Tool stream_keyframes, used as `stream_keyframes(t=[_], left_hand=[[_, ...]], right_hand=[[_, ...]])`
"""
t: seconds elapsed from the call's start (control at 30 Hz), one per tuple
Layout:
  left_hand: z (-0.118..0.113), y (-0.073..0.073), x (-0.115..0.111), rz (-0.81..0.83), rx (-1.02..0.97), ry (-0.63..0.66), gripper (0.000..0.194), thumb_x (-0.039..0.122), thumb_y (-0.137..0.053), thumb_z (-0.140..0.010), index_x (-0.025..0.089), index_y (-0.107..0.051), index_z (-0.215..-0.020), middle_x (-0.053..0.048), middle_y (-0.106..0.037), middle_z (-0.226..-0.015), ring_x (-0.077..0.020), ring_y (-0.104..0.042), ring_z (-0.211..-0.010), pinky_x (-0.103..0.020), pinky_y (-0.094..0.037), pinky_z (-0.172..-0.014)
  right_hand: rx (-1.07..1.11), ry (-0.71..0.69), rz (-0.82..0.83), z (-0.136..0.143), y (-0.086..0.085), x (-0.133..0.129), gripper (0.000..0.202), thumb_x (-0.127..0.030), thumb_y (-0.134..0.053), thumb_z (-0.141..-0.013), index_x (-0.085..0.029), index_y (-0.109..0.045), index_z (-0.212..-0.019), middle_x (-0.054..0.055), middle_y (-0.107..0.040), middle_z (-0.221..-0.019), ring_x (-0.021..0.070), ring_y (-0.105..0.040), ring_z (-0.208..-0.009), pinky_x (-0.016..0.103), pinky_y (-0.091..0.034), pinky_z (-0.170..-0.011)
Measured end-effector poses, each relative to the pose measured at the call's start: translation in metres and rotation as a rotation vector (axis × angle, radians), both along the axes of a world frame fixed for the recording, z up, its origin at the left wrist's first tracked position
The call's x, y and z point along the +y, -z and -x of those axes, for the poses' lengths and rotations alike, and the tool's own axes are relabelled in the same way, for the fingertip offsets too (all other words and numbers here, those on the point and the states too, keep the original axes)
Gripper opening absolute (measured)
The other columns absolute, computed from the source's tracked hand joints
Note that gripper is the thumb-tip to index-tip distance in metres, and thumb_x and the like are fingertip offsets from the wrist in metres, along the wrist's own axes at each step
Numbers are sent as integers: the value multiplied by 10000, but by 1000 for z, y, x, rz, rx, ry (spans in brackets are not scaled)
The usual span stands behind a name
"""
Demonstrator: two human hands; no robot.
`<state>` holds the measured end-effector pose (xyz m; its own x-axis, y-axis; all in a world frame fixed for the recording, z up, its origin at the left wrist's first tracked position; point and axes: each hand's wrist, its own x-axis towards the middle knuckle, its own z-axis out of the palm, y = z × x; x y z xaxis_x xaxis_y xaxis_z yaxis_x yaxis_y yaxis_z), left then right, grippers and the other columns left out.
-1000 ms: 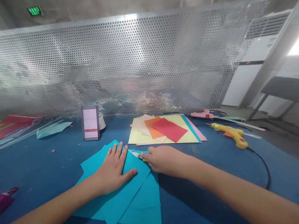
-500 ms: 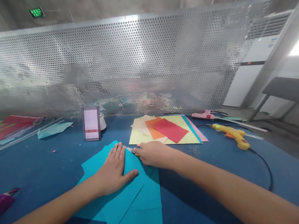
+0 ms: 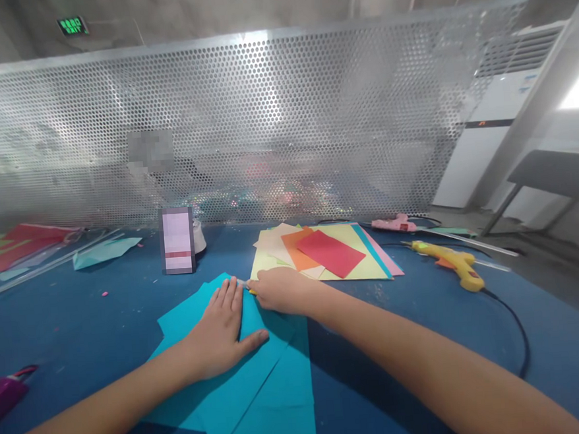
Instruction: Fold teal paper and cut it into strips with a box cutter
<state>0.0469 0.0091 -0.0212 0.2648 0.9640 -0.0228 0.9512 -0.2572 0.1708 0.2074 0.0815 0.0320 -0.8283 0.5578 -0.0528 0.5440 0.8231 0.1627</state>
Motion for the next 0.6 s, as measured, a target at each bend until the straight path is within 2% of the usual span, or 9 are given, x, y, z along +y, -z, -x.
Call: stream_keyframes(t=[0.1,0.33,0.47,0.6], left_hand=[[-1,-1,0,-3,1,-6,1078,806,-250,-815,-14,-118,-1501,-236,-35,-1544,-402,35,-1413,-554,-120,-1142],[2,8,2,-53,-2,12,1044,786,-268,-826,18,-99,-1512,-218,-50,-1552,-401,23,-1419,-564,-114,-1138],[0,1,0,-46,4,9,1046,793,-256,-818,24,-118,-1512,-205,-84,-1554,-399,4,-1421,-554,-120,-1142],[-2,-7,-2,4,14,-25,1089,815,-244,-805,-24,-162,-1494,-228,-66,-1548,-402,4,-1419,-535,-115,-1151]], right_hand=[[-9,4,10,2,-4,-1,379,-206,-392,-932,-163,-568,-1265,113,-659,-918,212,-630,-757,269,-321,-542],[-9,18,31,8,-8,-2,389,-181,-380,-927,-138,-576,-1260,131,-666,-932,224,-633,-788,281,-360,-590],[30,21,34,9,-3,1,391,-183,-382,-924,-129,-578,-1258,140,-666,-943,228,-632,-798,284,-369,-607],[95,29,37,2,-4,4,373,-239,-387,-940,-175,-574,-1256,115,-668,-940,215,-636,-785,269,-375,-600]])
